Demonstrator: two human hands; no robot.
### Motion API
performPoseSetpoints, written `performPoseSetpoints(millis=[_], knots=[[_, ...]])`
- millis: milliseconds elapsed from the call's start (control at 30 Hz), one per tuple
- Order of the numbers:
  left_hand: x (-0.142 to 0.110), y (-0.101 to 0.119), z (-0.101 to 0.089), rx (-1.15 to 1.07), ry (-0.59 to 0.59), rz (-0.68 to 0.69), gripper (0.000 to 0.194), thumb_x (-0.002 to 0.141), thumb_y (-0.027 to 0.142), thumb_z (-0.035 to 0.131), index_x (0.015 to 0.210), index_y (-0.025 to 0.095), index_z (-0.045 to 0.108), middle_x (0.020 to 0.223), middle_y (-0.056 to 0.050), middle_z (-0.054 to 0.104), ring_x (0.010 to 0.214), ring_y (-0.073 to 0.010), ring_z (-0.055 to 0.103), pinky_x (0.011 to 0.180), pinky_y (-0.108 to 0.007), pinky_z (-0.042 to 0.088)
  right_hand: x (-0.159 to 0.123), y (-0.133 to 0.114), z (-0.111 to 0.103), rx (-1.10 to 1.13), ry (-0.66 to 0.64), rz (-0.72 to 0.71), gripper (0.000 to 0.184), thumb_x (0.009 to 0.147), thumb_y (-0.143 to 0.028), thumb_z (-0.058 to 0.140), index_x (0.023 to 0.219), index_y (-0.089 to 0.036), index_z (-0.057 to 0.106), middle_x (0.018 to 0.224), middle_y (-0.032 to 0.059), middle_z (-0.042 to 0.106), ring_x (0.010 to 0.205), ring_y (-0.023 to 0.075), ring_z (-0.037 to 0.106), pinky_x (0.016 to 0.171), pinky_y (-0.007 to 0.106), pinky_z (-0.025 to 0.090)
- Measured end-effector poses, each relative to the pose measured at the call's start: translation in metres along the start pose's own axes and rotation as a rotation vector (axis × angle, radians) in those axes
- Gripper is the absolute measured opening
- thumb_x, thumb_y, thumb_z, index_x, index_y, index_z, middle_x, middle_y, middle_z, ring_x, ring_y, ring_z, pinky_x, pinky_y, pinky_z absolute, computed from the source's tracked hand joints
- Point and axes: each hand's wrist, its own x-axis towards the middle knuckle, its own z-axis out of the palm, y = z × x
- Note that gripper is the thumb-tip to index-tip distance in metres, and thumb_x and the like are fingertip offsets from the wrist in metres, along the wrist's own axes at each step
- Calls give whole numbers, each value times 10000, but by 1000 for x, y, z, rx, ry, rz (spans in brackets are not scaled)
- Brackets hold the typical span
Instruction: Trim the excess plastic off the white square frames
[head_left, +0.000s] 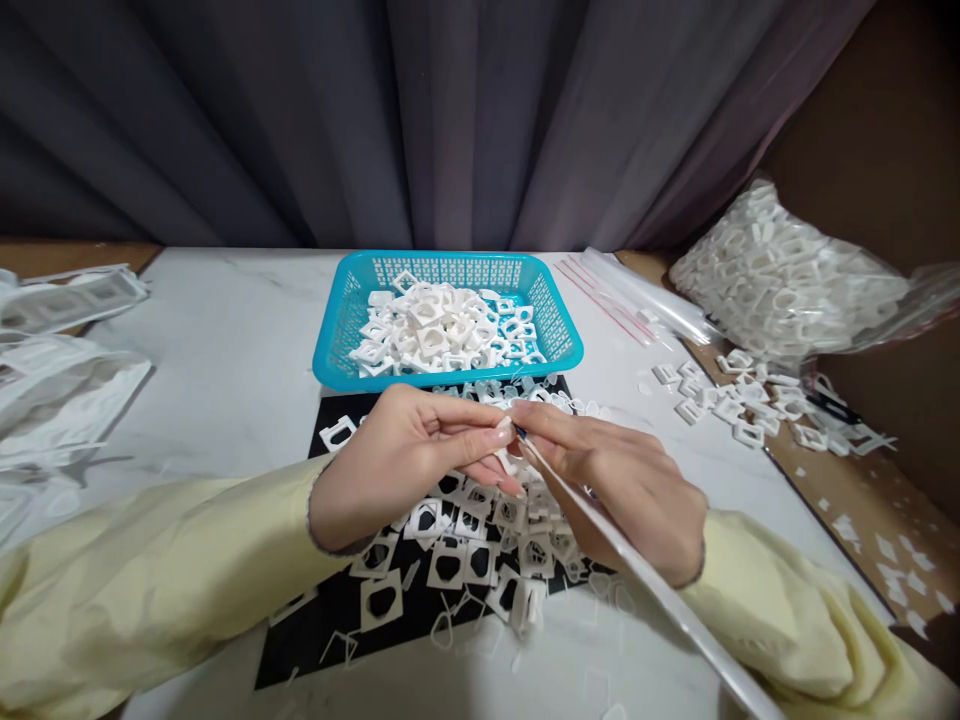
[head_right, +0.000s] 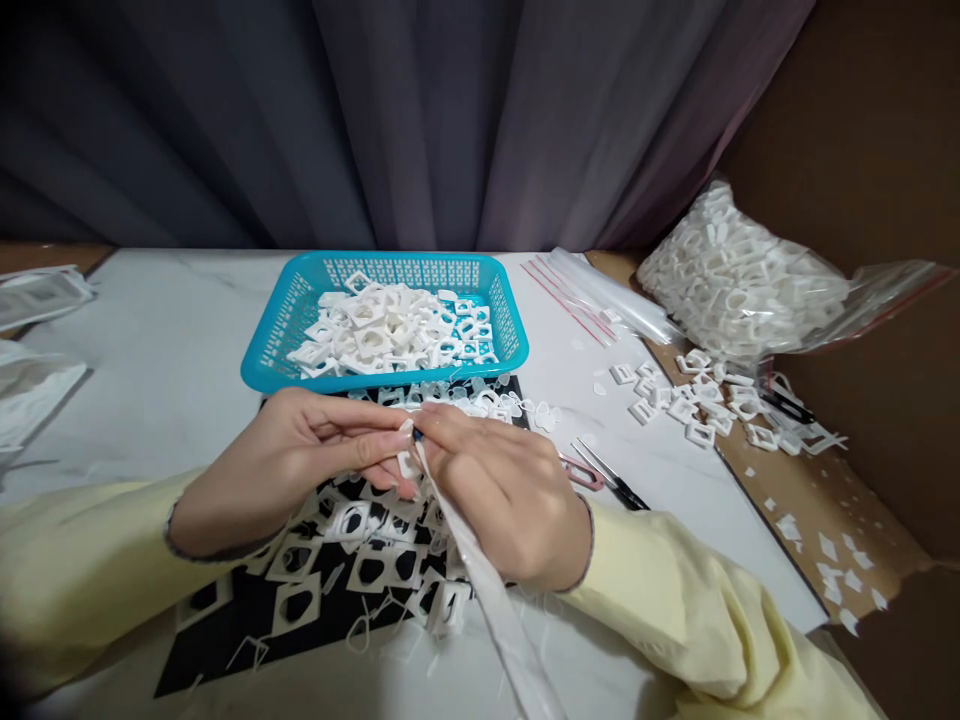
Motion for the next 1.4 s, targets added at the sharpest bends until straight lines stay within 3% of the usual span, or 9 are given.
performPoseSetpoints(millis=[133,367,600,733,933,1167,1400], knots=[[1,-1,-1,32,21,-56,165,763,176,661,908,183,739,613,-3,733,598,-127,705,592,-131,552,0,-3,3,-83,-51,55,91,843,-92,532,813,-166,576,1040,150,684,1005,192,638,867,259,549],[-1,1,1,59,-13,0,156,775,187,646,891,216,746,641,4,737,585,-123,700,602,-153,553,0,-17,4,32,220,239,158,782,-46,596,834,-193,571,966,66,718,835,173,698,651,223,609],[-2,3,-1,90,-5,75,192,753,147,654,885,253,746,656,42,740,575,-114,699,598,-138,556,0,-13,1,220,276,149,212,757,-31,593,886,-200,585,1024,53,701,916,189,678,738,277,621],[-4,3,0,89,-12,46,187,753,150,650,894,227,746,694,20,748,600,-143,708,605,-167,571,2,-14,-1,237,190,114,241,734,28,577,893,-152,602,1037,111,690,965,198,660,811,321,603],[-6,5,3,45,-14,-18,140,761,181,660,861,212,752,649,10,742,610,-155,712,600,-164,569,8,-14,-5,225,153,108,222,708,60,594,800,-141,579,936,153,710,930,198,671,756,293,612],[-7,4,1,8,-55,-76,90,764,223,663,777,209,750,616,11,734,610,-145,711,582,-141,548,4,-11,-2,204,248,122,209,743,-27,614,817,-219,576,948,37,721,875,191,689,691,257,631],[-10,4,-1,9,-71,-160,106,780,258,646,748,206,732,617,6,735,644,-135,712,614,-134,528,3,-10,-1,206,239,120,178,748,-57,616,805,-220,570,916,37,727,853,185,694,656,247,632]])
